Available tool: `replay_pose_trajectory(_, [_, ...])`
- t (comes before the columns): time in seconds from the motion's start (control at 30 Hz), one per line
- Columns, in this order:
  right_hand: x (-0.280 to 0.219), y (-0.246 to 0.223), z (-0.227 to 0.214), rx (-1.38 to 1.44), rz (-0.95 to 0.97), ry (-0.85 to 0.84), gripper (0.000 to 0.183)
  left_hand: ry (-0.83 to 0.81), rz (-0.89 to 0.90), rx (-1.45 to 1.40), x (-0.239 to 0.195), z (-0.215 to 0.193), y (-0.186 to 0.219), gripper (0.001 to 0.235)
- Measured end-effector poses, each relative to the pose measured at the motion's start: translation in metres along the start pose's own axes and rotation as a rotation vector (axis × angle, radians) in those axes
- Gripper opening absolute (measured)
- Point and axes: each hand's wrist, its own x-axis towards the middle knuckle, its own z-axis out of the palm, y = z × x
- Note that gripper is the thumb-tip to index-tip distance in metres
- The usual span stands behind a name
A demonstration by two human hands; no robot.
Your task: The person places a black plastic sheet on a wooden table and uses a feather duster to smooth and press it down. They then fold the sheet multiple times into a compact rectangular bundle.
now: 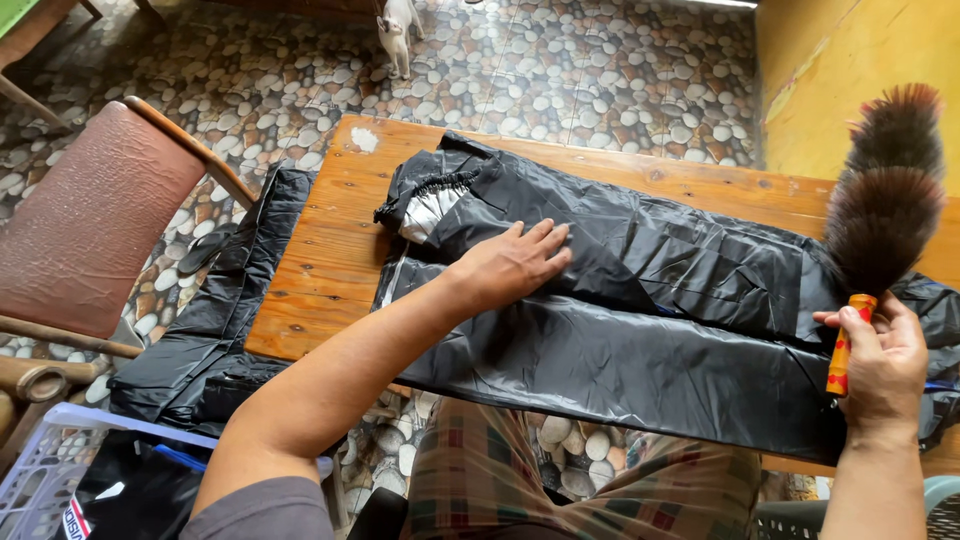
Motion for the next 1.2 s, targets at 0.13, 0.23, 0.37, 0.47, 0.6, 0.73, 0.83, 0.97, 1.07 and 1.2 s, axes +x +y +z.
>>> replay_pose_trajectory(0.13, [0.0, 0.003, -0.001, 0.009, -0.01, -0.004, 0.042, -0.032, -0.086, 0.115, 0.015, 0.022, 0.005, 0.054])
replay_pose_trajectory(0.23, [-0.002, 0.001, 0.0, 0.011, -0.006, 0.002, 0.043, 0.079, -0.12, 0.111, 0.021, 0.033, 0.005, 0.046])
replay_pose_trajectory(0.37, [0.0, 0.005, -0.002, 0.018, -0.004, 0.013, 0.043, 0.031, -0.063, 0.006, 0.012, 0.002, -0.007, 0.056])
replay_pose_trajectory(0.47, [0.0, 0.004, -0.003, 0.004, -0.011, 0.001, 0.041, 0.18, 0.021, -0.06, 0.007, -0.003, -0.021, 0.076])
replay_pose_trajectory(0.6, [0.001, 0.005, -0.002, 0.022, 0.0, 0.007, 0.042, 0.234, 0.037, -0.002, 0.017, 0.006, -0.015, 0.053])
replay_pose_trajectory(0.73, [0.003, 0.009, -0.004, 0.035, 0.024, 0.016, 0.039, 0.343, -0.032, 0.029, 0.031, 0.016, -0.005, 0.055])
replay_pose_trajectory(0.83, [-0.001, -0.004, -0.003, 0.018, 0.023, 0.008, 0.043, 0.215, -0.071, -0.063, 0.031, 0.025, -0.02, 0.087])
replay_pose_trajectory(0.97, [0.001, 0.002, -0.007, 0.032, 0.031, 0.003, 0.042, 0.316, -0.066, -0.08, 0.036, 0.028, -0.023, 0.083])
replay_pose_trajectory(1.07, [0.002, 0.004, -0.008, 0.058, 0.037, -0.004, 0.042, 0.247, -0.076, 0.038, 0.038, 0.015, -0.019, 0.055])
replay_pose_trajectory(1.2, [-0.001, 0.001, -0.007, 0.065, 0.036, 0.002, 0.043, 0.314, -0.093, 0.019, 0.039, 0.025, -0.024, 0.046])
